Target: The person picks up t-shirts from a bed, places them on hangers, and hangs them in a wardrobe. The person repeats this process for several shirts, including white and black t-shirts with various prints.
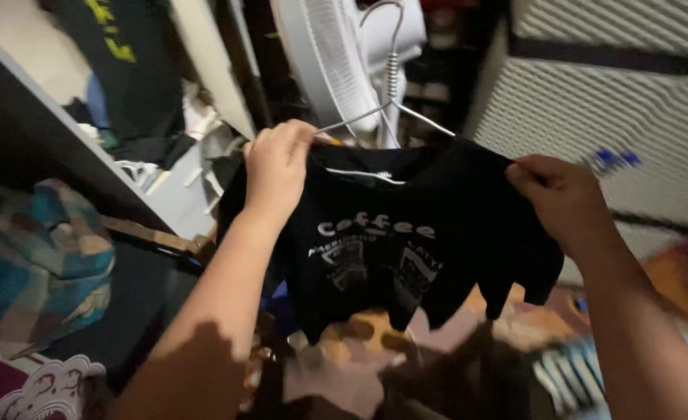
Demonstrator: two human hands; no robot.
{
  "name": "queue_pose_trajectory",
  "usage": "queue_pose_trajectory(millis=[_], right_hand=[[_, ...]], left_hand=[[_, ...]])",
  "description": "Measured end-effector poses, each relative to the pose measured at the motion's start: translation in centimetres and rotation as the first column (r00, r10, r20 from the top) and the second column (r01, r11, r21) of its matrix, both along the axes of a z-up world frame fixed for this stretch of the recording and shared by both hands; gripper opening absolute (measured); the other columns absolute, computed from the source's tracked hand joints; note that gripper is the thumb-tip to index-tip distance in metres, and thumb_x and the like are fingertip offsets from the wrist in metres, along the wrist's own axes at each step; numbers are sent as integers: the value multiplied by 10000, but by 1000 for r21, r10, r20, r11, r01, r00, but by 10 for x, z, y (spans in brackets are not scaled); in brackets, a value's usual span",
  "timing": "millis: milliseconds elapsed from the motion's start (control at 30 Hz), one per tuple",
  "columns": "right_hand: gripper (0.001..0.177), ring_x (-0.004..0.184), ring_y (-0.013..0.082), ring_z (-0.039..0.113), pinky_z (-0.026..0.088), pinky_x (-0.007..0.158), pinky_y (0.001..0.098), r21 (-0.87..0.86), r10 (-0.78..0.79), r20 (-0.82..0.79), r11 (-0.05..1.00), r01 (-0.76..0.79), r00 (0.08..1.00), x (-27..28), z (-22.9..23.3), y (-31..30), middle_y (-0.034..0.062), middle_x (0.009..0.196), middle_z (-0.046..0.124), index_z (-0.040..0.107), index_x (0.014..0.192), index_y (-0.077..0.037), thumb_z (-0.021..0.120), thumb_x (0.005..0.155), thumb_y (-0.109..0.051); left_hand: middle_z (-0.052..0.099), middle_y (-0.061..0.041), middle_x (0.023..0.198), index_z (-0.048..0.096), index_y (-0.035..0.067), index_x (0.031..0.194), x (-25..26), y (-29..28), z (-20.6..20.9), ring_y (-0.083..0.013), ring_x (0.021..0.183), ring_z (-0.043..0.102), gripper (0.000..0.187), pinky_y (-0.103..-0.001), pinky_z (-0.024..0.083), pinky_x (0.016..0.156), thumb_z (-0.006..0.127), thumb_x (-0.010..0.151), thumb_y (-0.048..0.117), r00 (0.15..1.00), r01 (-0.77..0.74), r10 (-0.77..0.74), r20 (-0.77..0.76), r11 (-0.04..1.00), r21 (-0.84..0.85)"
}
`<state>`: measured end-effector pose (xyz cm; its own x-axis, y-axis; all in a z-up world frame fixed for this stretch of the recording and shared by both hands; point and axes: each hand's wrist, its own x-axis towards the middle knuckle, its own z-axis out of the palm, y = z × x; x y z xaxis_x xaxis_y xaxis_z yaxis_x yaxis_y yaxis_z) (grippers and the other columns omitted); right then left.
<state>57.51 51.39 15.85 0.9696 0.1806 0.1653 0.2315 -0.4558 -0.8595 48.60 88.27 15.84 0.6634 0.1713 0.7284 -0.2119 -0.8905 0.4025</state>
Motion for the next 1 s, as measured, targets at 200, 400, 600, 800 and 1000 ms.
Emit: queue_pose_trajectory(millis=[200, 400, 600, 800, 1000], right_hand=[[319, 796, 132, 649, 521, 732, 302, -76, 237, 17, 969, -235, 971, 92, 36, 73, 43, 883, 745, 775, 1103, -46, 687, 967, -321], [362, 735, 119, 607, 522, 683, 302, 73, 584, -267, 805, -589, 766, 163, 45, 156, 16, 821, 711, 769, 1014, 15, 645, 974, -323], [279, 748, 84, 489, 414, 677, 269, 217, 609, -12, 776, -593, 793, 192, 23, 272, -44, 837, 608, 732, 1113, -12, 624, 1026, -255], [260, 780, 72, 527, 454, 721, 254, 111, 568, 237, 790, -603, 788, 196, 33, 385, -33, 807, 618, 706, 1087, 0, 614, 1033, -237], [273, 756, 87, 512, 442, 690, 281, 182, 532, 291, 785, -592, 795, 204, 40, 479, -5, 787, 600, 702, 1086, -1, 617, 1044, -257]], left_hand=[[724, -124, 869, 682, 57, 927, 51, 52, 20, -335, 863, 706, 147, -427, 537, 763, 597, 983, 164, 997, -79, 77, -23, 991, -107], [718, -142, 925, 681, 48, 919, 75, 124, 19, -378, 946, 668, 142, -583, 396, 977, 610, 988, 150, 941, -338, 337, -9, 941, -19], [675, -154, 1094, 670, 64, 1029, 105, 220, 19, -404, 1102, 605, 148, -583, 350, 1147, 590, 1052, 185, 873, -486, 487, 22, 874, -13], [507, -242, 1363, 563, 6, 1320, 127, 304, 23, -450, 1273, 464, 433, -492, 389, 1064, 696, 930, 138, 853, -510, 511, 109, 859, -34], [539, -192, 1349, 565, 26, 1317, 140, 357, 26, -405, 1269, 494, 467, -460, 413, 1080, 718, 888, 126, 860, -498, 506, 69, 861, -107]])
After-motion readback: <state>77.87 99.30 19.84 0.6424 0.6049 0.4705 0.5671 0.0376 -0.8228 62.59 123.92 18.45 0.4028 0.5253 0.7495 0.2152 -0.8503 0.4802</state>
